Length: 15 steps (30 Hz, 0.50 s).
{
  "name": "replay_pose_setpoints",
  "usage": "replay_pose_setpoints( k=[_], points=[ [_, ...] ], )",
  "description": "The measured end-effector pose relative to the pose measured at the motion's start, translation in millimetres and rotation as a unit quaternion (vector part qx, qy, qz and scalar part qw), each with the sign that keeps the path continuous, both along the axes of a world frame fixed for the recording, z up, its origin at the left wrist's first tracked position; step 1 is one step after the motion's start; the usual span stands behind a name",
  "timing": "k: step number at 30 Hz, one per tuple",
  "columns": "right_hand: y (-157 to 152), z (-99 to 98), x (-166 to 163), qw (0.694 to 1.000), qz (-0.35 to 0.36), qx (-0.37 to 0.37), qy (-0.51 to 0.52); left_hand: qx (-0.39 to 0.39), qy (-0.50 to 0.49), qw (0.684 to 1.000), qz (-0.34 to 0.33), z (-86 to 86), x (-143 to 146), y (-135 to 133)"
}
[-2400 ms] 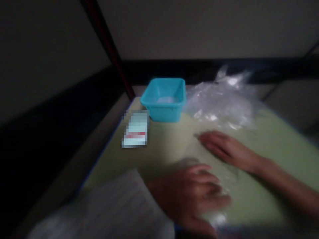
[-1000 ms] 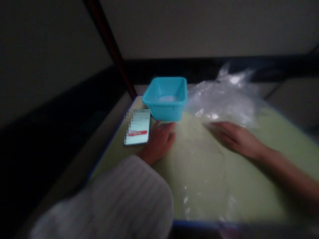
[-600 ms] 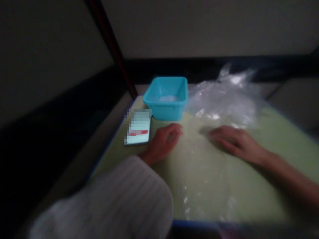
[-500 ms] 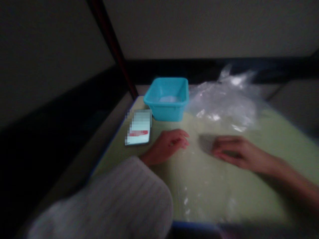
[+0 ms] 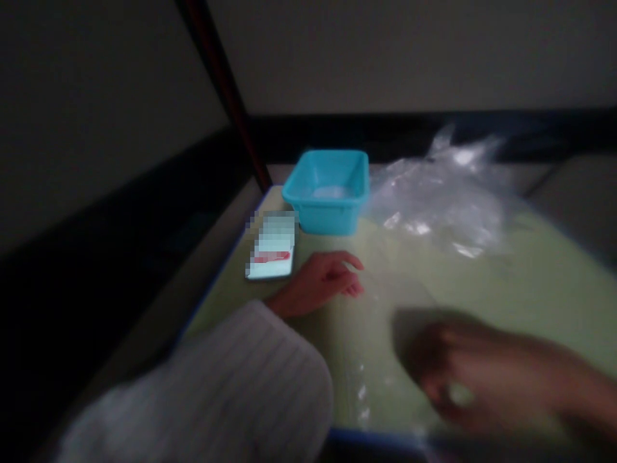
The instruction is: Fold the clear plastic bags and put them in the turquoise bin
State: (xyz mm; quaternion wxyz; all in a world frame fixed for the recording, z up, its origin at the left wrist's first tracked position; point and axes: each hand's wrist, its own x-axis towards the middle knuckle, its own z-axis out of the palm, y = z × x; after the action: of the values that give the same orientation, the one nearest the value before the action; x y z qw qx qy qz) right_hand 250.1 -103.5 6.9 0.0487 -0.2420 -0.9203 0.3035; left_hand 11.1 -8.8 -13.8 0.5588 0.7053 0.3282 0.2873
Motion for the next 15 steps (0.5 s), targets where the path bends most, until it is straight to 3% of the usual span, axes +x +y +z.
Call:
replay_pose_setpoints(
  k=[6,11,15],
  points=[
    [-1.0,9.2,-0.2,0.999,-0.037,-0.022,0.019,0.007,0.078,0.997,-0.007,-1.9,0.0,-0.5],
    [16.1,17.0,5.1,0.987,-0.042,-0.136,0.071,0.028,0.083,0.996,-0.026,-3.6,-0.6,0.1],
    [34.3,14.2,17.3,0.958,-0.103,-0.223,0.146,0.062,0.093,0.992,-0.053,-3.6,-2.5,2.0]
  ],
)
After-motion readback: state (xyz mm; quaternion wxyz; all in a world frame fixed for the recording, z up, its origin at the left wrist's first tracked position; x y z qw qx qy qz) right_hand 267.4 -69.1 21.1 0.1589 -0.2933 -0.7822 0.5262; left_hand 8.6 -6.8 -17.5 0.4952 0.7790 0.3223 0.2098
